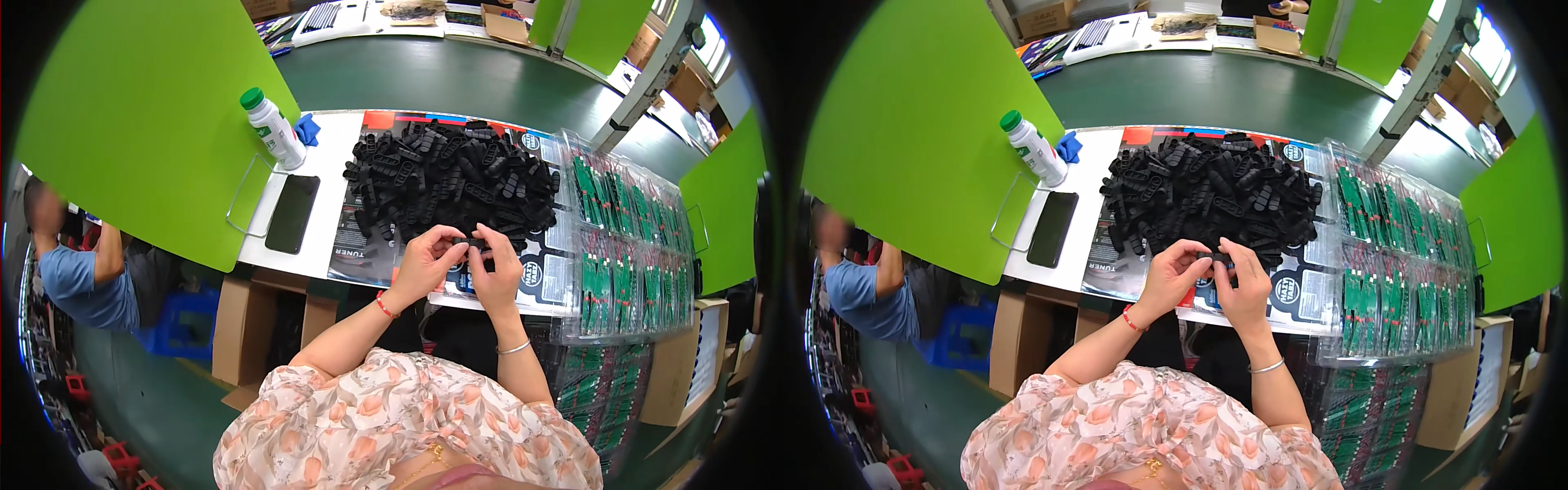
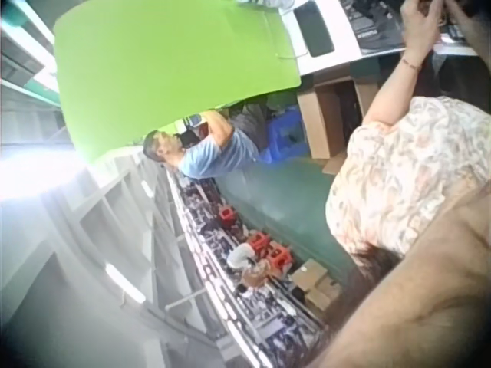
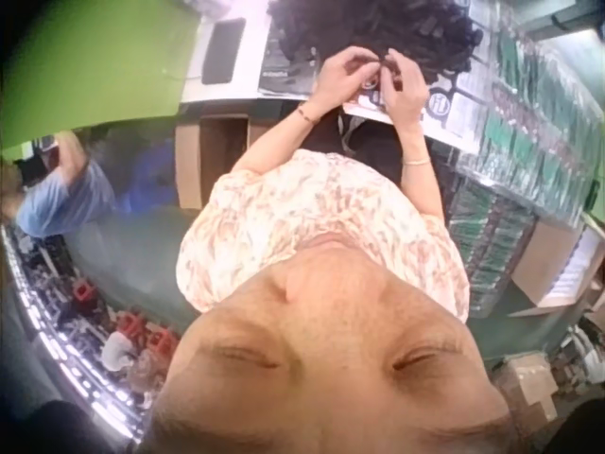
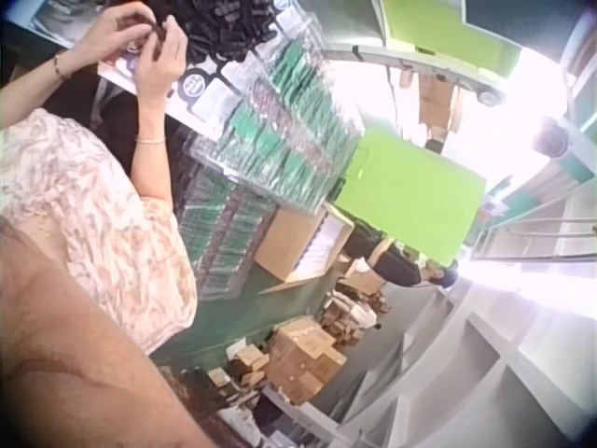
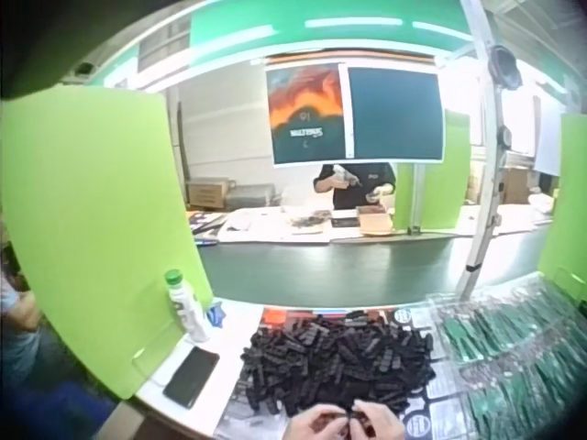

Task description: Assembling and checking blue plastic electronic casing components and packing parts at an electronics manufacturing station.

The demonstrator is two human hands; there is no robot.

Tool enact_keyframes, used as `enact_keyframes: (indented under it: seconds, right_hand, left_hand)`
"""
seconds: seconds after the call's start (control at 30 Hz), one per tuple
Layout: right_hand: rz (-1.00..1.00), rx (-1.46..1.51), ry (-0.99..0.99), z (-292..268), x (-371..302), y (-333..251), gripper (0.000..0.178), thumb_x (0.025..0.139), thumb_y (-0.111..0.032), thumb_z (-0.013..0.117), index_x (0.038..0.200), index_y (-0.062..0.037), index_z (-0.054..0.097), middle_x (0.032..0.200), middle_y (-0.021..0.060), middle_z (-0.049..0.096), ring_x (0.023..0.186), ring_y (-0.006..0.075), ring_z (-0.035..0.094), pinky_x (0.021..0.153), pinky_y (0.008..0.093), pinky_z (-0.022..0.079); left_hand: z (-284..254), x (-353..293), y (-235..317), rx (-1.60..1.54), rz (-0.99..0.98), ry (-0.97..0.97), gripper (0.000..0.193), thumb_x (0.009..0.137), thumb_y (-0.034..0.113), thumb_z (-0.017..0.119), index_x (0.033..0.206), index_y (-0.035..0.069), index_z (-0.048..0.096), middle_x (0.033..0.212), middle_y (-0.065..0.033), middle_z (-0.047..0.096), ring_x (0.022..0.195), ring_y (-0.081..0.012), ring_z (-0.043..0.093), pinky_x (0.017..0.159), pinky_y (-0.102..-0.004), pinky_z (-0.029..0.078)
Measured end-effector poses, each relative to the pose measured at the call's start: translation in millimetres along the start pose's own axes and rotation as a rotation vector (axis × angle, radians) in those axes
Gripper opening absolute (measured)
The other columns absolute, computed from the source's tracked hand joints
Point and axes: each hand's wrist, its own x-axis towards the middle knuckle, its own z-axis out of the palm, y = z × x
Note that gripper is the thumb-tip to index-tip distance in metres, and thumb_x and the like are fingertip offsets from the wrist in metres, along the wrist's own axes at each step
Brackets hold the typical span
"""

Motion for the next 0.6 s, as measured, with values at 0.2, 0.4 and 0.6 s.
enact_keyframes:
  seconds: [0.2,0.4,0.6]
  right_hand:
    - [0.002,-0.037,-0.019,-2.9,0.9,0.9,0.026,0.083,0.004,0.072,0.109,-0.0004,0.07,0.097,0.013,0.07,0.077,0.0211,0.07,0.059,0.0268,0.055]
    - [0.012,-0.059,-0.013,-2.6,0.1,-0.7,0.025,0.083,0.004,0.072,0.108,-0.0008,0.071,0.099,0.013,0.069,0.076,0.0212,0.069,0.058,0.0268,0.056]
    - [-0.011,-0.064,-0.005,-1.5,0.3,0.5,0.026,0.083,0.004,0.072,0.109,-0.0011,0.071,0.099,0.0123,0.068,0.076,0.0205,0.069,0.057,0.0265,0.056]
  left_hand:
    - [-1.3,1.9,-10.4,0.032,0.068,-0.009,0.012,0.099,0.006,0.063,0.108,-0.002,0.062,0.094,-0.0042,0.068,0.086,-0.0089,0.068,0.078,-0.0241,0.057]
    - [-0.2,2.3,-6.7,0.041,0.104,-0.011,0.012,0.099,0.005,0.061,0.108,-0.004,0.063,0.1,-0.0043,0.064,0.088,-0.0102,0.068,0.078,-0.0251,0.058]
    - [-2.4,2.3,-4.8,0.099,0.136,-0.036,0.013,0.099,0.004,0.06,0.108,-0.005,0.062,0.103,-0.0053,0.062,0.088,-0.011,0.068,0.078,-0.0246,0.057]
